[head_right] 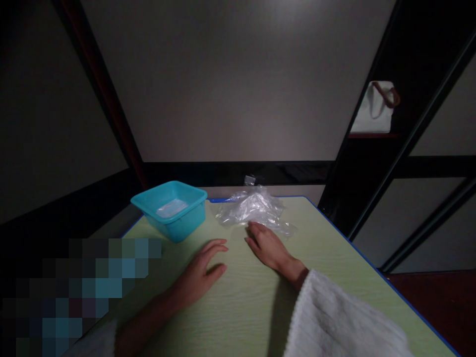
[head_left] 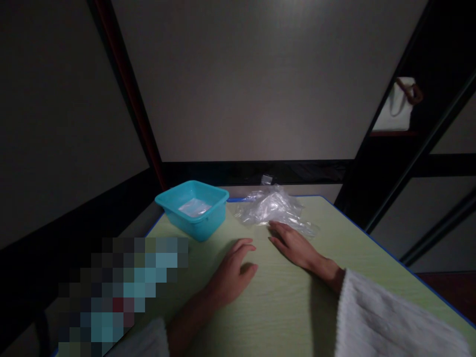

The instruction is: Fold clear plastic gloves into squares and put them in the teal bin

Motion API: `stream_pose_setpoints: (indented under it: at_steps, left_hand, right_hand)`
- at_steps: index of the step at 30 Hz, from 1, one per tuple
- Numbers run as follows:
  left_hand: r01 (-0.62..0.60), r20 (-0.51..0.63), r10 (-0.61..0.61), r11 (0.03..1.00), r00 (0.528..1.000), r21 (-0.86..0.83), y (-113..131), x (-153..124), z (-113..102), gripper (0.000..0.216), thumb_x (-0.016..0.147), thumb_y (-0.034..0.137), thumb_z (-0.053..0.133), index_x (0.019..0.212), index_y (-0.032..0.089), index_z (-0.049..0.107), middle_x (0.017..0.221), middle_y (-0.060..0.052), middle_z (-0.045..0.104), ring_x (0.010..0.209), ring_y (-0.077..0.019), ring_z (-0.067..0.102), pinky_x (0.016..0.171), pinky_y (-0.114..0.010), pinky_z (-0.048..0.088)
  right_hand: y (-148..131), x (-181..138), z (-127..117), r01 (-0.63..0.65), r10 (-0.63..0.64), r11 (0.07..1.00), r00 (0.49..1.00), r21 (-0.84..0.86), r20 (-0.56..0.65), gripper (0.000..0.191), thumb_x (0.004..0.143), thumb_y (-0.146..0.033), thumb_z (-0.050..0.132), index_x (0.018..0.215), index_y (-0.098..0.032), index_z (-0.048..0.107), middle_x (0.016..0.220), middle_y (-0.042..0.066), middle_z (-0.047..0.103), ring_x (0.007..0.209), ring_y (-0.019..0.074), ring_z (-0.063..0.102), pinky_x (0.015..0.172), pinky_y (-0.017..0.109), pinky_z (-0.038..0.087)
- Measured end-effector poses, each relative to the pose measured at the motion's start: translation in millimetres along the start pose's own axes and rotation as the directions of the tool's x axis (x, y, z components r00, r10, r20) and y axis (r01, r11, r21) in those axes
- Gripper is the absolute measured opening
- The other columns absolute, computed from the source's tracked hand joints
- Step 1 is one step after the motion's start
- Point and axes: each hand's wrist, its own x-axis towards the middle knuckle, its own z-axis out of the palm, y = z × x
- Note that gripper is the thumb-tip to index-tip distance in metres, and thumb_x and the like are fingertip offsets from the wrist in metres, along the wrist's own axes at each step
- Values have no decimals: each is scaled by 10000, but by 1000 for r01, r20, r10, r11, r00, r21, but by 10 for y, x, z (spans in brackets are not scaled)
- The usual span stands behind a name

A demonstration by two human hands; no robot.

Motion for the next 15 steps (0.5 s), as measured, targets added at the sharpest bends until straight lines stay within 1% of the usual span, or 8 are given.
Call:
stream_pose_setpoints:
  at_steps: [1, 3, 4, 6, 8, 10, 12, 15]
  left_hand:
    - [-55, 37, 50, 989, 998, 141, -11, 26, 2, 363, 692, 118, 542, 1054, 136, 560, 1314, -134, 462, 1253, -243, 370, 1068, -396, 246]
    - [-161, 153, 108, 903, 982, 399, -24, 84, 8, 482, 757, 155, 525, 1234, 124, 458, 1412, -124, 351, 1322, -235, 259, 1092, -403, 204]
    - [-198, 206, 109, 853, 972, 482, -26, 113, 12, 525, 782, 187, 523, 1289, 120, 405, 1437, -116, 310, 1342, -233, 212, 1099, -408, 186]
    - [-252, 280, 98, 767, 955, 590, -23, 163, 21, 578, 822, 258, 511, 1351, 124, 321, 1455, -100, 272, 1355, -232, 168, 1102, -421, 165]
    - [-287, 323, 89, 711, 942, 642, -17, 194, 30, 592, 855, 321, 476, 1379, 139, 270, 1461, -80, 261, 1360, -229, 148, 1100, -434, 159]
    - [-310, 351, 83, 683, 933, 662, -14, 206, 37, 582, 877, 372, 436, 1386, 155, 258, 1459, -61, 267, 1362, -232, 136, 1096, -447, 152]
    - [-319, 367, 75, 672, 927, 668, -11, 205, 41, 569, 890, 407, 403, 1384, 159, 267, 1454, -57, 279, 1360, -237, 142, 1094, -458, 142]
    - [-323, 371, 78, 673, 925, 665, 1, 198, 36, 552, 899, 412, 384, 1376, 153, 282, 1437, -71, 317, 1353, -228, 178, 1096, -463, 129]
  right_hand:
    - [13, 4, 10, -11, 11, 1000, 1000, 6, -9, 382, 851, -273, 411, 1163, -74, 509, 1205, 208, 547, 1119, 295, 509, 935, 442, 404]
    - [28, 13, 16, -28, 29, 999, 999, 24, -23, 392, 848, -268, 407, 1183, -76, 475, 1182, 206, 560, 1097, 294, 524, 920, 443, 415]
    - [30, 19, 14, -37, 38, 999, 999, 35, -31, 385, 847, -262, 403, 1182, -83, 466, 1163, 198, 572, 1080, 289, 537, 908, 439, 425]
    - [27, 30, 1, -53, 56, 997, 997, 58, -47, 354, 846, -242, 389, 1161, -100, 463, 1132, 179, 592, 1048, 272, 558, 887, 424, 442]
    - [19, 43, -13, -61, 67, 995, 996, 82, -66, 311, 840, -215, 373, 1120, -123, 474, 1113, 154, 604, 1026, 248, 571, 875, 400, 452]
    - [17, 53, -18, -64, 73, 993, 994, 103, -84, 282, 828, -193, 365, 1076, -144, 490, 1088, 131, 615, 998, 228, 582, 861, 377, 462]
    - [27, 61, -12, -71, 82, 991, 992, 113, -100, 280, 818, -185, 359, 1056, -153, 503, 1075, 122, 620, 990, 223, 585, 863, 376, 461]
    - [67, 68, 13, -94, 108, 990, 987, 109, -123, 330, 807, -196, 360, 1101, -143, 501, 1149, 135, 591, 1068, 243, 546, 924, 414, 417]
